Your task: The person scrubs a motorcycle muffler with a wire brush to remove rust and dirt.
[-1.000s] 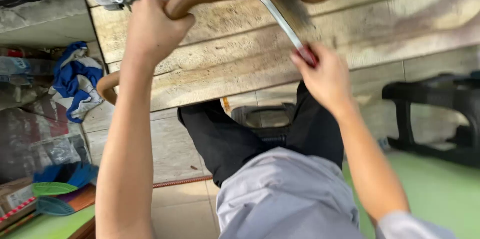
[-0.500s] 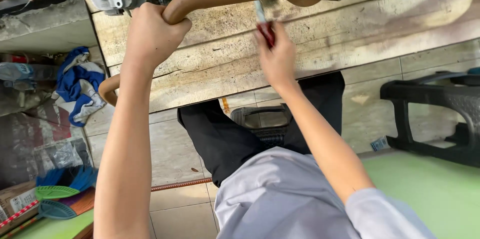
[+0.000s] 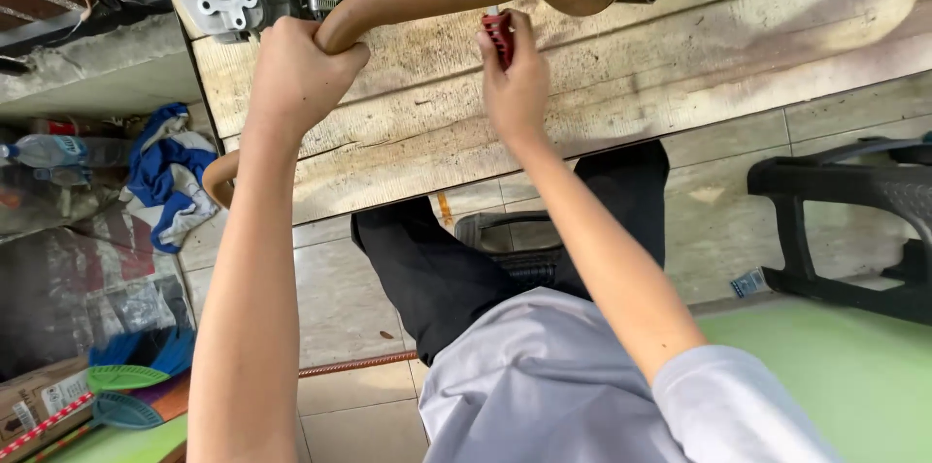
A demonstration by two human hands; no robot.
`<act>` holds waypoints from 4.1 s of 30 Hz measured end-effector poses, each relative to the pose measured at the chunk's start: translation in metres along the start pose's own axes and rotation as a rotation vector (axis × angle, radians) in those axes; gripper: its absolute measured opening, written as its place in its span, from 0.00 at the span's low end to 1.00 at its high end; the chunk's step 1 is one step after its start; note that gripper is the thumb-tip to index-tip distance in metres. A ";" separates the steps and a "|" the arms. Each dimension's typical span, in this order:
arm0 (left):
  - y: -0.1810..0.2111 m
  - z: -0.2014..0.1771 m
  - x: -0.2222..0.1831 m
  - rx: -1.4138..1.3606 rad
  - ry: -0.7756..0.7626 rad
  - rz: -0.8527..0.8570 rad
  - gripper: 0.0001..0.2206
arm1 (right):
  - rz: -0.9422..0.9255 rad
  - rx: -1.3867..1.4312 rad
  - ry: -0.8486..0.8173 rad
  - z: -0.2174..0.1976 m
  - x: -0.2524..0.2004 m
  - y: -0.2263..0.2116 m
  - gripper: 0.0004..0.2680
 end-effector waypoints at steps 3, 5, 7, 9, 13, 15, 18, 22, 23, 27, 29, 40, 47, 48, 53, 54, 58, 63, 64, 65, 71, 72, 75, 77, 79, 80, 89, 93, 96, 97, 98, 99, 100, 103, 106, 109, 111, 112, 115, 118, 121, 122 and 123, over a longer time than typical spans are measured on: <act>-0.003 -0.003 0.007 -0.083 0.020 0.026 0.14 | 0.085 0.080 -0.023 0.009 -0.039 0.007 0.08; -0.010 0.007 0.014 -0.091 -0.039 -0.044 0.13 | -0.047 0.075 0.048 -0.018 -0.061 0.001 0.09; -0.022 0.006 0.024 -0.086 -0.073 -0.124 0.11 | -0.195 0.098 0.106 -0.027 -0.050 -0.011 0.11; -0.021 0.005 0.019 -0.022 0.101 0.113 0.15 | -0.002 0.047 0.058 -0.030 -0.042 -0.003 0.10; -0.004 -0.006 0.010 -0.086 0.032 0.011 0.15 | 0.145 0.029 0.008 -0.013 -0.029 0.030 0.09; -0.002 -0.008 0.008 0.002 0.022 -0.038 0.17 | 0.210 0.243 -0.049 0.005 -0.050 0.052 0.10; 0.002 -0.012 -0.007 0.048 0.121 0.202 0.17 | -0.272 0.130 0.048 -0.011 -0.068 0.015 0.14; -0.046 -0.006 -0.015 0.322 0.100 0.065 0.18 | 0.163 0.131 -0.139 0.001 -0.018 0.030 0.13; -0.056 -0.006 -0.016 0.281 0.163 0.080 0.17 | 0.175 0.106 -0.133 -0.002 -0.003 0.019 0.13; -0.059 -0.013 -0.021 0.185 0.188 -0.022 0.16 | 0.044 0.050 -0.110 -0.004 -0.042 0.027 0.13; -0.058 -0.011 -0.019 0.198 0.224 0.009 0.15 | 0.032 0.022 -0.106 -0.014 -0.047 0.026 0.13; -0.052 -0.011 -0.028 0.187 0.294 0.042 0.14 | 0.025 0.023 -0.111 0.005 -0.027 0.021 0.14; -0.067 0.010 -0.033 0.193 0.163 -0.017 0.17 | 0.115 -0.058 -0.147 0.014 -0.002 0.017 0.14; -0.061 -0.003 -0.026 0.141 0.155 -0.053 0.16 | 0.079 -0.022 -0.131 0.020 0.022 -0.007 0.12; -0.053 -0.009 -0.025 0.177 0.303 0.072 0.13 | 0.043 -0.110 -0.128 0.007 -0.041 0.008 0.11; -0.051 -0.011 -0.027 0.171 0.335 0.119 0.13 | 0.070 -0.120 -0.143 0.009 -0.047 0.008 0.11; -0.057 -0.002 -0.031 0.229 0.287 0.064 0.14 | -0.047 -0.165 -0.062 0.027 -0.007 -0.013 0.09; -0.054 -0.009 -0.025 0.200 0.251 0.020 0.13 | 0.272 0.009 -0.279 0.046 -0.053 -0.011 0.10; -0.053 -0.010 -0.023 0.194 0.266 0.017 0.13 | 0.255 0.007 -0.282 0.048 -0.058 -0.003 0.10; -0.053 -0.010 -0.022 0.184 0.253 0.000 0.13 | 0.178 -0.024 -0.257 0.048 -0.062 0.002 0.10; -0.048 -0.006 -0.034 0.199 0.258 0.059 0.13 | -0.114 -0.057 -0.123 0.058 0.002 -0.038 0.11; -0.049 -0.008 -0.034 0.194 0.252 0.049 0.13 | -0.151 -0.022 -0.125 0.065 0.009 -0.044 0.11; -0.053 -0.007 -0.030 0.177 0.226 0.006 0.13 | 0.153 -0.012 -0.323 0.084 -0.040 -0.014 0.11; -0.051 -0.005 -0.029 0.182 0.237 0.022 0.13 | 0.068 -0.043 -0.309 0.074 -0.053 -0.011 0.10; -0.055 -0.008 -0.029 0.214 0.225 0.019 0.13 | 0.012 -0.048 -0.310 0.082 -0.041 -0.027 0.10; -0.053 -0.005 -0.033 0.172 0.217 0.032 0.12 | -0.058 -0.047 -0.254 0.079 -0.027 -0.044 0.11; -0.050 -0.014 -0.023 0.087 0.269 0.070 0.10 | -0.045 -0.104 -0.402 0.080 -0.052 -0.029 0.13; -0.060 -0.007 -0.023 0.124 0.225 0.095 0.12 | -0.057 -0.107 -0.382 0.087 -0.023 -0.045 0.13; -0.094 -0.003 -0.018 0.277 0.208 -0.032 0.16 | -0.356 -0.097 -0.193 0.087 0.010 -0.071 0.11; -0.085 -0.016 -0.014 0.278 0.240 -0.019 0.16 | -0.385 -0.091 -0.175 0.082 0.007 -0.072 0.11; -0.082 -0.017 -0.021 0.203 0.230 -0.025 0.13 | -0.186 -0.080 -0.306 0.082 -0.011 -0.053 0.11; -0.081 -0.017 -0.027 0.129 0.220 -0.031 0.11 | 0.012 -0.067 -0.437 0.083 -0.032 -0.032 0.11; -0.082 -0.015 -0.026 0.121 0.221 -0.038 0.11 | 0.010 -0.073 -0.445 0.080 -0.038 -0.029 0.11; -0.090 -0.014 -0.020 0.162 0.196 -0.092 0.12 | -0.011 -0.106 -0.451 0.088 -0.035 -0.034 0.11; -0.087 -0.007 -0.029 0.199 0.227 -0.032 0.13 | -0.088 -0.075 -0.406 0.096 -0.022 -0.056 0.11; -0.087 -0.012 -0.029 0.182 0.224 -0.071 0.13 | -0.103 -0.086 -0.463 0.102 -0.020 -0.066 0.12; -0.085 -0.012 -0.024 0.164 0.199 -0.055 0.12 | 0.020 -0.128 -0.555 0.091 -0.040 -0.044 0.11; -0.086 -0.012 -0.024 0.164 0.204 -0.063 0.12 | 0.015 -0.126 -0.562 0.090 -0.042 -0.042 0.11; -0.084 -0.012 -0.027 0.153 0.246 -0.005 0.11 | 0.077 -0.162 -0.608 0.096 -0.039 -0.036 0.12; -0.088 -0.007 -0.028 0.173 0.239 -0.032 0.12 | -0.174 -0.132 -0.483 0.101 -0.014 -0.058 0.11; -0.086 -0.013 -0.022 0.159 0.270 -0.029 0.11 | -0.042 -0.092 -0.555 0.094 -0.021 -0.055 0.11; -0.086 -0.013 -0.023 0.168 0.252 -0.036 0.12 | -0.016 -0.101 -0.549 0.084 -0.034 -0.050 0.11; -0.087 -0.012 -0.024 0.177 0.234 -0.042 0.12 | 0.009 -0.110 -0.543 0.073 -0.048 -0.044 0.11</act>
Point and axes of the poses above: each hand's wrist, its own x-axis towards the middle knuckle, its own z-axis out of the palm, y = z × x, the point moved 6 cm from there along x, towards the middle knuckle, and after that the axes turned 5 degrees about -z, right-handed, at the moved point
